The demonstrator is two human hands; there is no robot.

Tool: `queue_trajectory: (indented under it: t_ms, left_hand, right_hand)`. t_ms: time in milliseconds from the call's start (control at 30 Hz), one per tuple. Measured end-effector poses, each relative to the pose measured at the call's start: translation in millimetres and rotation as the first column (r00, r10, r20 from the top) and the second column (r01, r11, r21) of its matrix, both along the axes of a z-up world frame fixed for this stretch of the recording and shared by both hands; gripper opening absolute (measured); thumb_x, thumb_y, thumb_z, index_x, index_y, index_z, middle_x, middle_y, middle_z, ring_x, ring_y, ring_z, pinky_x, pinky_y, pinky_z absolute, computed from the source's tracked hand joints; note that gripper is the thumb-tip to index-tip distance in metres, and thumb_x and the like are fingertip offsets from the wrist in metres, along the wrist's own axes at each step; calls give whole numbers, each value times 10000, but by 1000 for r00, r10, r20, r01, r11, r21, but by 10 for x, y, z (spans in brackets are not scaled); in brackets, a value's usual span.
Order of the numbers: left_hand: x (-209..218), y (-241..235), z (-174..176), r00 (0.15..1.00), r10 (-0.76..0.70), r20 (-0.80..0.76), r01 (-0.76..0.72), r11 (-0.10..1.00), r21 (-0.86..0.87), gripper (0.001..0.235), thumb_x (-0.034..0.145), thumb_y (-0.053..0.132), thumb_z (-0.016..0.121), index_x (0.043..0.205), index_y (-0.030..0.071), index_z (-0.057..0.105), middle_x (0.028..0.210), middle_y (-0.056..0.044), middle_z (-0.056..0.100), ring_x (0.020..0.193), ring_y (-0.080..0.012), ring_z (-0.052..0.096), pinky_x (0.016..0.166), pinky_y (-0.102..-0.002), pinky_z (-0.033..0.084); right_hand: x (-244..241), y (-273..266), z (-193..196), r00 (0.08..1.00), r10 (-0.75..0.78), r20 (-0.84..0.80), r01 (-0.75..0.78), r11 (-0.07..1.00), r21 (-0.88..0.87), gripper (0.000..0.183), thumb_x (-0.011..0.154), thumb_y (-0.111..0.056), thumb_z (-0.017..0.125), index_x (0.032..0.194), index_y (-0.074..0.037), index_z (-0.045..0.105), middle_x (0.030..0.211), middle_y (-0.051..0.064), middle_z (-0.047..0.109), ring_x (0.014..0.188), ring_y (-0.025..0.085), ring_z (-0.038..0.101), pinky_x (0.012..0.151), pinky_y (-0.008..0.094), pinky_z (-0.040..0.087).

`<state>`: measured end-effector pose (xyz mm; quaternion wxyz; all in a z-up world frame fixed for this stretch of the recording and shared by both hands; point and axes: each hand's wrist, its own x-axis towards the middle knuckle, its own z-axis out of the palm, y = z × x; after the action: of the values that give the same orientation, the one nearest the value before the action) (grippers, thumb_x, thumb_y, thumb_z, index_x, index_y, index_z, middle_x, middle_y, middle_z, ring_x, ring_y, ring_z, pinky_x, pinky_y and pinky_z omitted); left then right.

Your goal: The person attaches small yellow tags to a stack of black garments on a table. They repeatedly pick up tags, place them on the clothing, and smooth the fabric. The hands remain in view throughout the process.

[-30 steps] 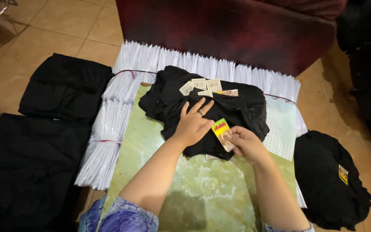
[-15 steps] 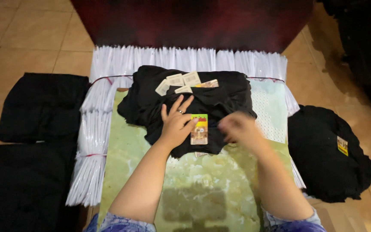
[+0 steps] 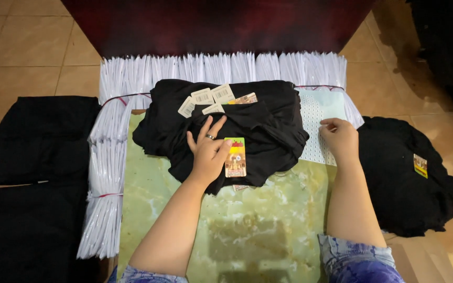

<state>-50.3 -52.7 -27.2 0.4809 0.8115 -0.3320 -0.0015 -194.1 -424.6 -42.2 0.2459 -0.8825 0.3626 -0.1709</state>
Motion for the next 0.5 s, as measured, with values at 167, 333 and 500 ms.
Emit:
queue_trajectory:
  t_ms: [167,333,500]
  left_hand:
    - [-25,-19,-11,1000,3,-18,-3,1000,-17,365,1023,322,518,800,134,737,1578,79,429,1527,-208,210,1101,-664,-129]
    - [-27,-17,4,1000,-1,-22,1,1000,-30,352,1030,314,512,849,132,753,1589,75,414,1533,-208,196,1103,-658,-143]
    - [-32,-27,25,999,1,-48,-3,999,-52,354,1041,299,500,868,130,759,1583,74,424,1535,-198,195,1109,-626,-158]
  right_hand:
    - [32,73,-34,999,33,24,-33,999,-1,204,894,-177,703,1077,-165,793,895,73,711,828,228,710,750,376,572]
    - [58,146,-12,999,38,26,-38,999,-14,209,898,-93,701,1083,-61,793,909,145,719,835,304,716,759,415,564]
    - [44,189,-15,997,64,39,-62,996,-62,200,915,-80,701,1085,-15,782,914,156,722,830,321,721,748,422,564]
